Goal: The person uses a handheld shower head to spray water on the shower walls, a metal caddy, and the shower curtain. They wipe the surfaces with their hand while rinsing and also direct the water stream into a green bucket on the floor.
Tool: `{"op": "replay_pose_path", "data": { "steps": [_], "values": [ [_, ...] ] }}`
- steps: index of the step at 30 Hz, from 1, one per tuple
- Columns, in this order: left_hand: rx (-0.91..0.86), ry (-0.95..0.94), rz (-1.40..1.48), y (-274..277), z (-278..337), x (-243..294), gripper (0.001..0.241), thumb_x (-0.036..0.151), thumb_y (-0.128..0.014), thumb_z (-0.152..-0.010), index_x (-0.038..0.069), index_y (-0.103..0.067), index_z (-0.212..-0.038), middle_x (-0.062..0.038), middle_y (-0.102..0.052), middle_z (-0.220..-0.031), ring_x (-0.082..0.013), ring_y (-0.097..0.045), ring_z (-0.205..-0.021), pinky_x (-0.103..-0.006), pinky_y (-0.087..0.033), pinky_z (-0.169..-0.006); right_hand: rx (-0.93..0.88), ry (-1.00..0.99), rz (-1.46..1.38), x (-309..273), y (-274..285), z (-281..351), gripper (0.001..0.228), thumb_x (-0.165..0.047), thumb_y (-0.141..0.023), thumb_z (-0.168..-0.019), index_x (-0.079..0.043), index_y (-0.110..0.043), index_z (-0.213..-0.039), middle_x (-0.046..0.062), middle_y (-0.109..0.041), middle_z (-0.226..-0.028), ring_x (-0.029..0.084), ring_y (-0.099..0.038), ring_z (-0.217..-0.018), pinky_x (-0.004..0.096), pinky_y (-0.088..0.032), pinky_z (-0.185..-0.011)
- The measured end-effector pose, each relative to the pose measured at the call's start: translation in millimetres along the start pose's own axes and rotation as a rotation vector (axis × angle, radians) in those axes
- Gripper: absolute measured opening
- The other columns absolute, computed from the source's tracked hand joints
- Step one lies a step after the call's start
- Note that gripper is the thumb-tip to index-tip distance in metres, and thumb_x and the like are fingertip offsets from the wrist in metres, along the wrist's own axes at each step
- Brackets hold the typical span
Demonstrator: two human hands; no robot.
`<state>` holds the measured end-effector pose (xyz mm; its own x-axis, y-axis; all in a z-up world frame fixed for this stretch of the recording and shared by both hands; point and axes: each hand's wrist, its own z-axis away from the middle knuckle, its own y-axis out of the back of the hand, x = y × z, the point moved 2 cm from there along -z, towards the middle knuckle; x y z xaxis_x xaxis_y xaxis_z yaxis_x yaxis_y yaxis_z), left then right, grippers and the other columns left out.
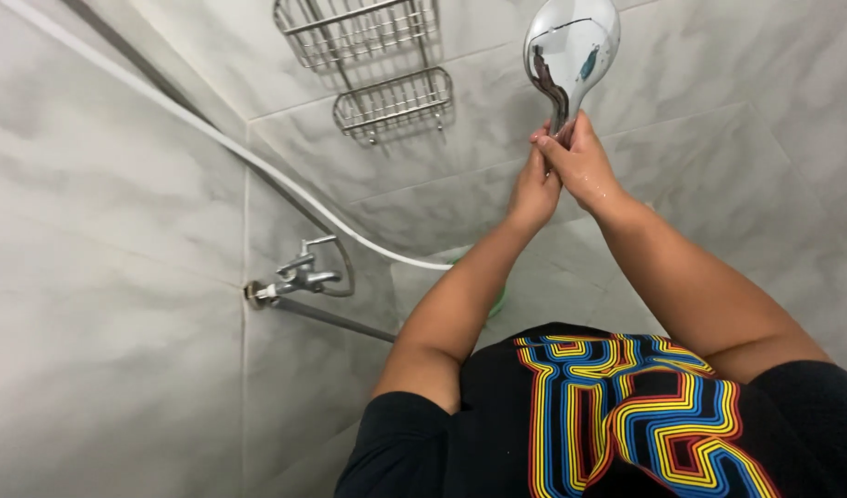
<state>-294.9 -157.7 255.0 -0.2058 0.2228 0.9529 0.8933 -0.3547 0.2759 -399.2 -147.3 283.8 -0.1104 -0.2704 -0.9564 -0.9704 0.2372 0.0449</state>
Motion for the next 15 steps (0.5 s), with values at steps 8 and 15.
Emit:
{"op": "replay_pose_path", "data": {
  "steps": [8,15],
  "values": [
    [0.06,-0.349,-0.279,-78,-38,-41,0.046,0.01,-0.067,-0.091,0.005,-0.056,-0.136,-0.021,-0.063,-0.122,-0.0418,-0.061,-0.122,-0.0485,-0.051,-0.107,0.008,0.125,0.011,12,77,11,0.024,-0.002,-0.066,-0.104,-0.004,-0.043,-0.111,0.017,-0.069,-0.121,0.024,-0.065,-0.116,0.036,-0.05,-0.099],
    [0.092,-0.451,-0.396,-103,-33,-14,0.065,0.012,-0.076,-0.087,0.01,-0.051,-0.146,-0.013,-0.058,-0.132,-0.0349,-0.06,-0.131,-0.0437,-0.05,-0.112,0.108,0.243,-0.078,36,119,6,0.027,-0.006,-0.063,-0.109,-0.007,-0.037,-0.116,0.016,-0.065,-0.131,0.021,-0.06,-0.122,0.031,-0.046,-0.102]
  ]
}}
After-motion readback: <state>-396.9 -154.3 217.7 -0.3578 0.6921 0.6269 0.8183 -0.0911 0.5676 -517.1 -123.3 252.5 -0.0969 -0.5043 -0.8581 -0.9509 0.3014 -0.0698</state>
